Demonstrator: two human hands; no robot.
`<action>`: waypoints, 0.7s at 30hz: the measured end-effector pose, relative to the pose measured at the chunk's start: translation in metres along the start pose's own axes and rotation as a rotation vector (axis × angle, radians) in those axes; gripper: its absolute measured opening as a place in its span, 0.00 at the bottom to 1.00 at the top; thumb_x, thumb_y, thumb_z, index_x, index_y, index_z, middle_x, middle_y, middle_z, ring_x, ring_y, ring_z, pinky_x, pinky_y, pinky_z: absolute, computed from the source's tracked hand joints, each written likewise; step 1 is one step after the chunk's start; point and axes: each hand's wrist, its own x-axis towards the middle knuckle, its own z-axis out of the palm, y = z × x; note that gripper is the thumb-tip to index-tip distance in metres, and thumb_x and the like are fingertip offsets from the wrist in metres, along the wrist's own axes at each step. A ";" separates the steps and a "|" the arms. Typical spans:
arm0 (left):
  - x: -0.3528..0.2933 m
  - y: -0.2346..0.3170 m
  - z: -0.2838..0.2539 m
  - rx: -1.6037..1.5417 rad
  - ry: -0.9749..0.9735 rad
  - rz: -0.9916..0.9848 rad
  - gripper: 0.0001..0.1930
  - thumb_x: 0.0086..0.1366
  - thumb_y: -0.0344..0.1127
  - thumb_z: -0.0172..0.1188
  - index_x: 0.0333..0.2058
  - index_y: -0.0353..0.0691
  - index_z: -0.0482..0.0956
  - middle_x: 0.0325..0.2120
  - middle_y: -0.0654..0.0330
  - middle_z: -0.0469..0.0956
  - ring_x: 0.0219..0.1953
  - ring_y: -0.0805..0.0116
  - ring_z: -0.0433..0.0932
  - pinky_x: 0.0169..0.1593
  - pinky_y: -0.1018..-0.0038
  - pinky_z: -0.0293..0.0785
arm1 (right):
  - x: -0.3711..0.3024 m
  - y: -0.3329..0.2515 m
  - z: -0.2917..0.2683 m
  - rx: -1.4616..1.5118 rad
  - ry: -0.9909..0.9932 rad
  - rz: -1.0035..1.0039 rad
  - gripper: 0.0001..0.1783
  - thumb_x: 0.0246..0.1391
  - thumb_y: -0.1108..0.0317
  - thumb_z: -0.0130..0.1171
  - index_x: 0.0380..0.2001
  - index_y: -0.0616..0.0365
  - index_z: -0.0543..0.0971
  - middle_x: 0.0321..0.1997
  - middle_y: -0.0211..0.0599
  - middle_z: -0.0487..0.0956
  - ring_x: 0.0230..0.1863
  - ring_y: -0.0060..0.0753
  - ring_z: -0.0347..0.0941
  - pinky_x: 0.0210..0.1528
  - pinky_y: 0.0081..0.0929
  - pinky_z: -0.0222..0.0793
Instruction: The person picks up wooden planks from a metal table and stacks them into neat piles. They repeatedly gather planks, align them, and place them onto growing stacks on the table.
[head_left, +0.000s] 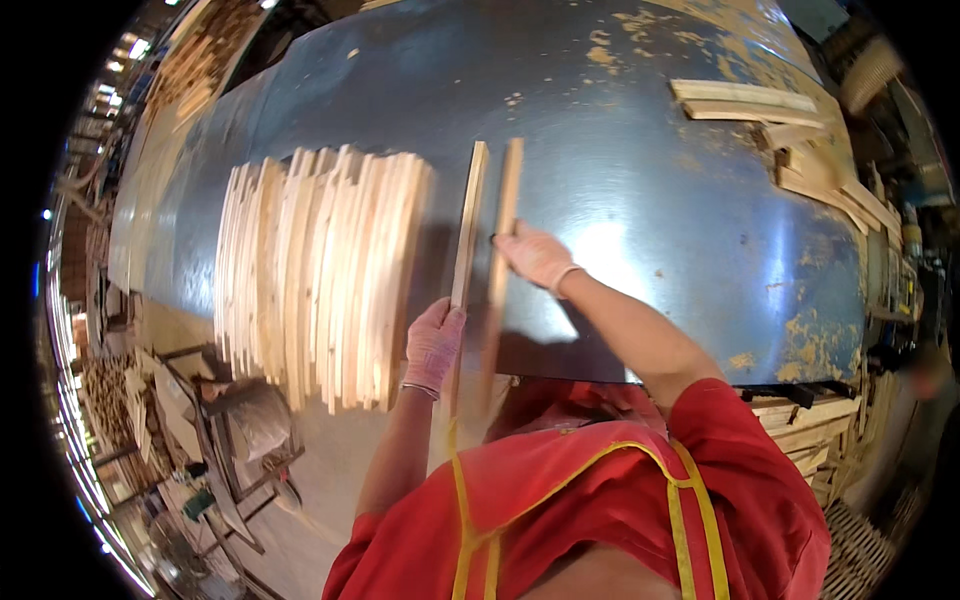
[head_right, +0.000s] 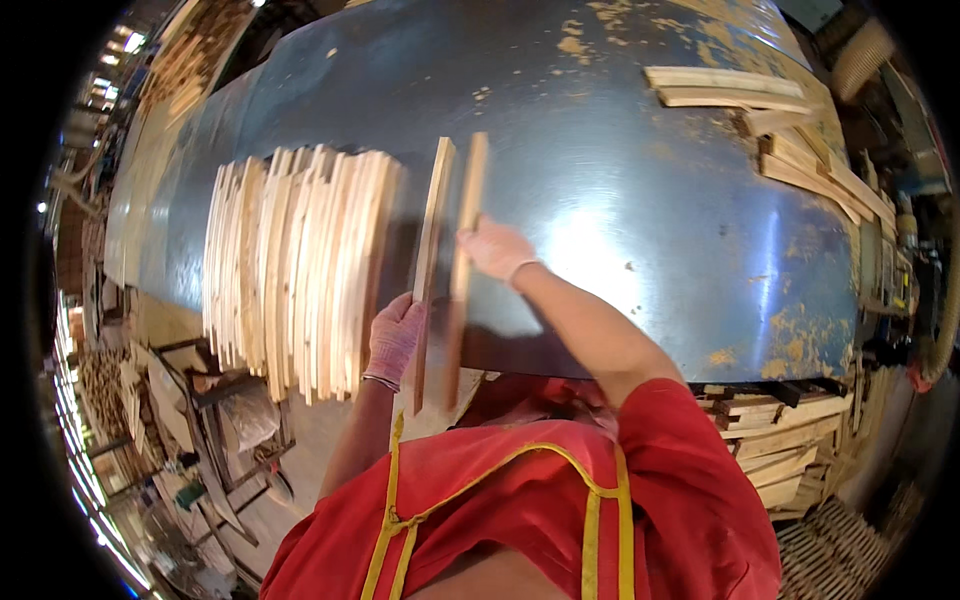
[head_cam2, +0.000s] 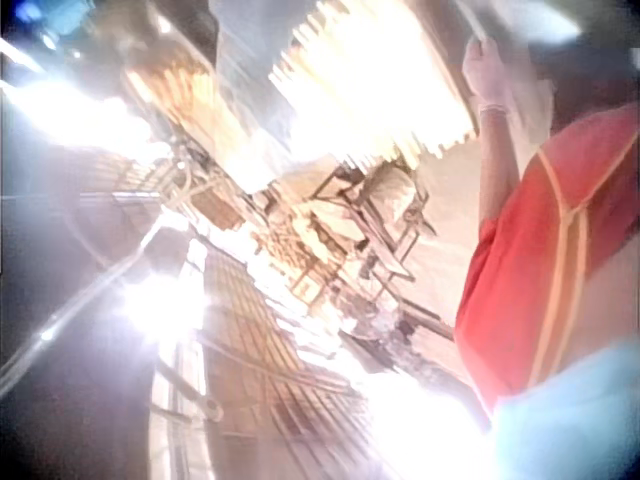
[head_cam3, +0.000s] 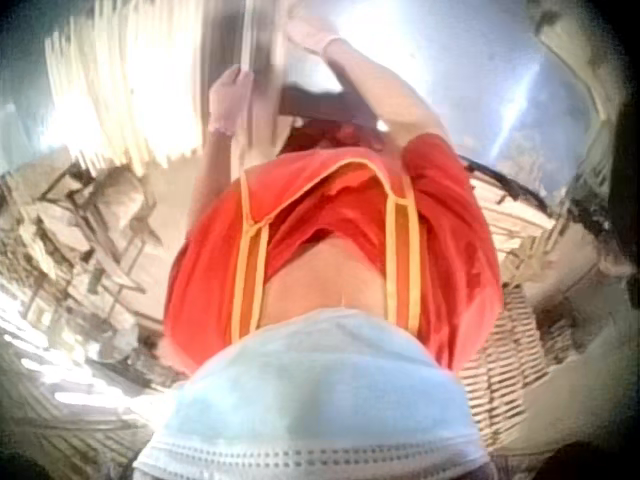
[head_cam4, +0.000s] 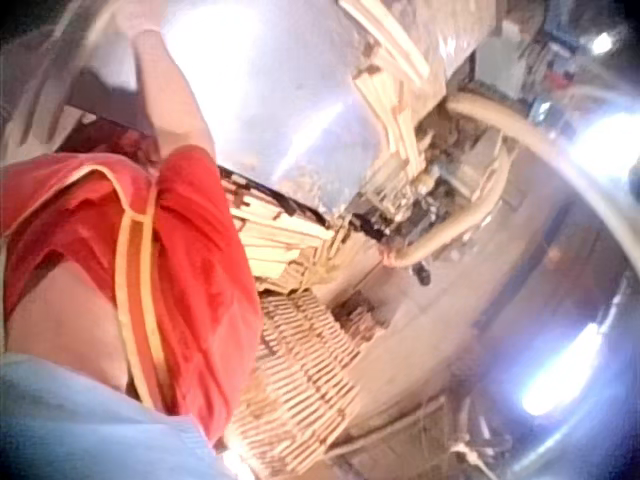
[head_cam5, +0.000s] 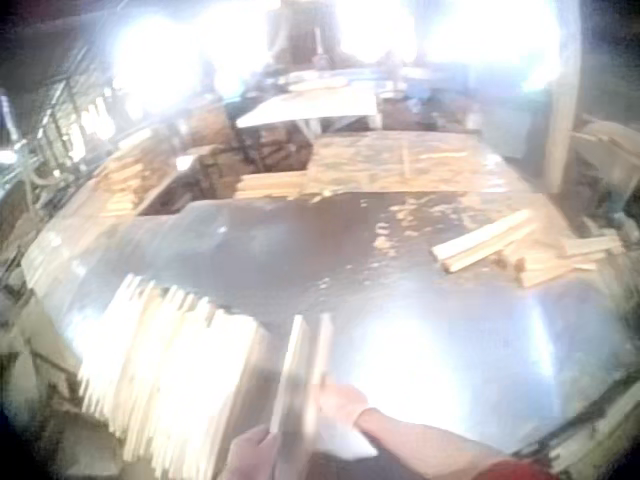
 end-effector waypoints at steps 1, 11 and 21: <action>-0.005 -0.014 -0.011 0.192 0.061 0.079 0.27 0.69 0.42 0.69 0.63 0.35 0.81 0.53 0.53 0.86 0.57 0.55 0.84 0.61 0.64 0.77 | 0.001 -0.024 0.033 -0.019 0.007 -0.082 0.40 0.73 0.41 0.48 0.67 0.69 0.70 0.66 0.71 0.78 0.67 0.72 0.75 0.71 0.54 0.68; -0.017 -0.029 -0.039 0.761 0.403 0.484 0.39 0.59 0.43 0.72 0.67 0.33 0.73 0.67 0.40 0.73 0.70 0.36 0.70 0.71 0.45 0.68 | 0.042 -0.013 0.030 0.361 -0.130 -0.310 0.34 0.60 0.48 0.70 0.59 0.64 0.77 0.56 0.50 0.83 0.53 0.39 0.82 0.59 0.38 0.76; 0.077 0.096 0.085 0.686 0.079 0.688 0.42 0.56 0.40 0.75 0.68 0.35 0.70 0.69 0.43 0.71 0.71 0.36 0.68 0.69 0.44 0.68 | -0.108 0.360 -0.345 0.570 1.303 0.390 0.56 0.60 0.31 0.67 0.78 0.60 0.65 0.74 0.62 0.74 0.76 0.56 0.70 0.76 0.41 0.64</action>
